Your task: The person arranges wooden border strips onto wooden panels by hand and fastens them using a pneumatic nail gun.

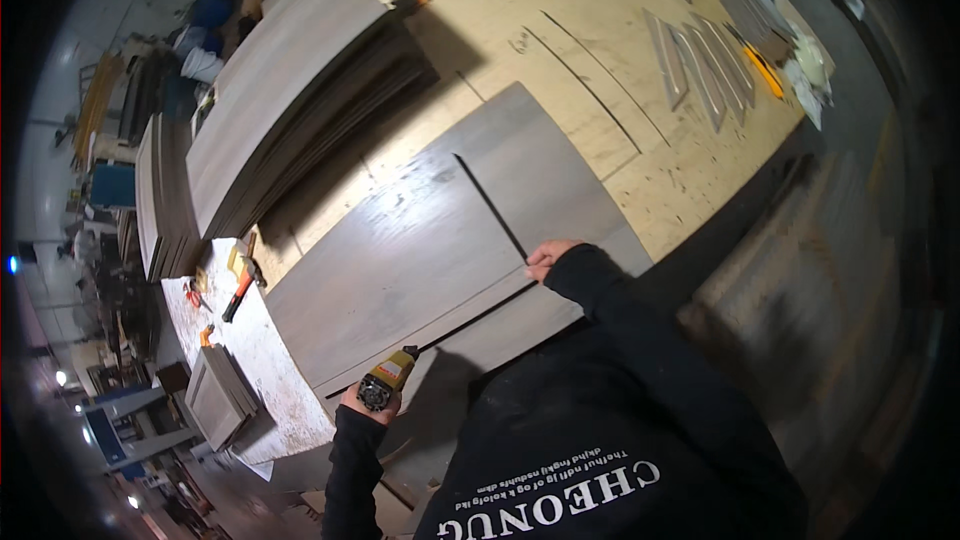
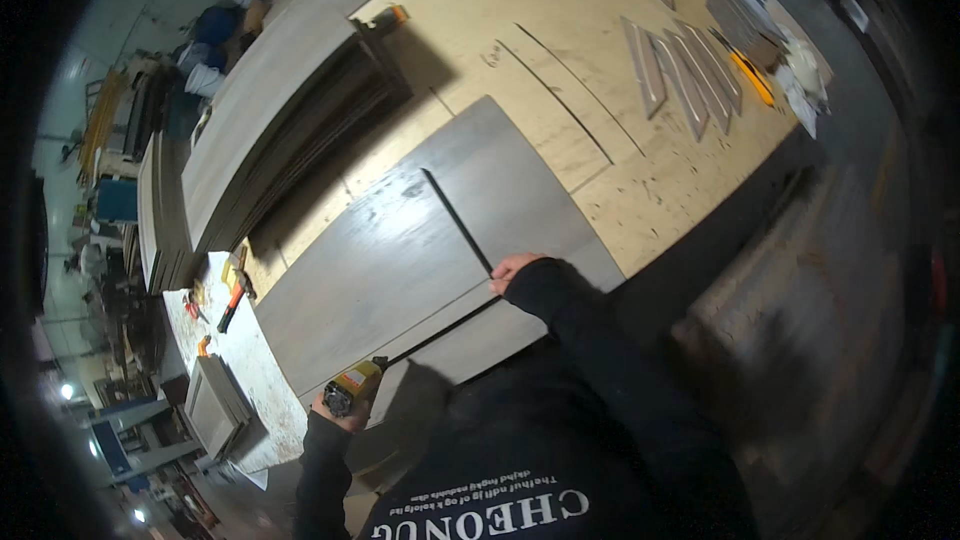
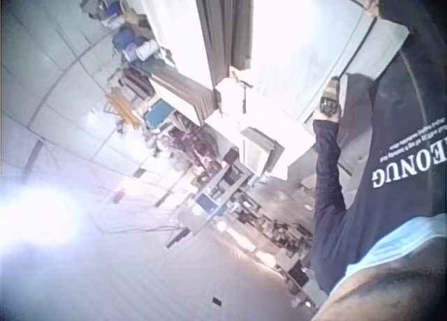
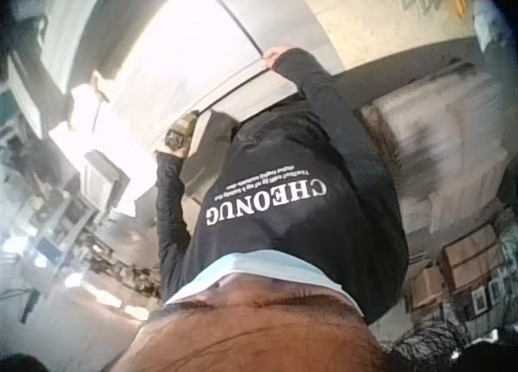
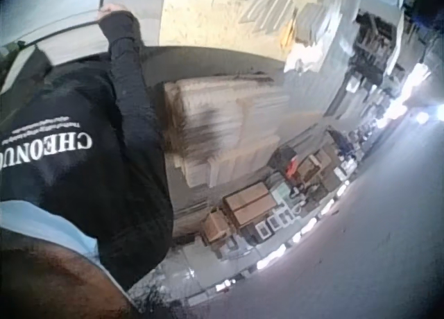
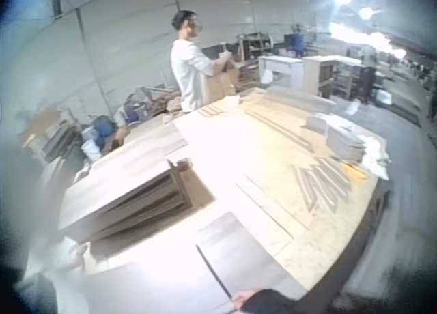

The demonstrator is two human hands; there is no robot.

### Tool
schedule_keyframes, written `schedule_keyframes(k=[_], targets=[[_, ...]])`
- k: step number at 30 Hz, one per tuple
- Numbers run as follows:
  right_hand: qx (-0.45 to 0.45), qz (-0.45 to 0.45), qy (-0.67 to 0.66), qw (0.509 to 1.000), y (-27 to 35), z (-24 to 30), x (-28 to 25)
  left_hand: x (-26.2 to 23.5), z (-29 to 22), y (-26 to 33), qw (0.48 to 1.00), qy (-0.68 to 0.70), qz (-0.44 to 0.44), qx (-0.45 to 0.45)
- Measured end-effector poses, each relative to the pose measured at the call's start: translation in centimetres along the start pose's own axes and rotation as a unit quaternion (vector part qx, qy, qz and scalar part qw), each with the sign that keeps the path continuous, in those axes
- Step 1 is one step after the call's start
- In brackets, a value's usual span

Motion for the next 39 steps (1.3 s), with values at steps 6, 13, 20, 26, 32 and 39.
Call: schedule_keyframes(k=[6,13,20,26,32,39], targets=[[0.013,-0.018,-0.050,0.999,0.0,-1.2,-0.3,2.4,-10.6,-1.9,0.991,0.108,0.023,0.072],[0.005,0.025,-0.054,0.998,-0.4,-0.7,-0.1,4.7,-14.5,-4.7,0.994,0.067,0.060,0.069],[0.014,0.039,-0.062,0.997,-0.5,-0.6,-0.1,5.1,-14.3,-5.4,0.993,0.021,0.080,0.081],[-0.008,0.015,-0.083,0.996,-0.9,-1.4,0.4,4.4,-15.6,-4.9,0.995,0.020,0.076,0.061],[-0.009,0.028,-0.065,0.997,-0.5,-0.4,-0.4,4.3,-15.8,-4.5,0.992,-0.003,0.075,0.097],[-0.003,0.070,-0.016,0.997,-0.7,-0.4,-0.5,4.0,-16.6,-4.1,0.986,0.005,0.030,0.165]])
Point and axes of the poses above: each hand's wrist, its own y-axis away from the middle knuckle, its own x-axis out of the palm, z = x × y, the point moved 4 cm from there along -y, towards the middle knuckle, and after that the axes turned 6 degrees about -x, right-handed, at the moved point
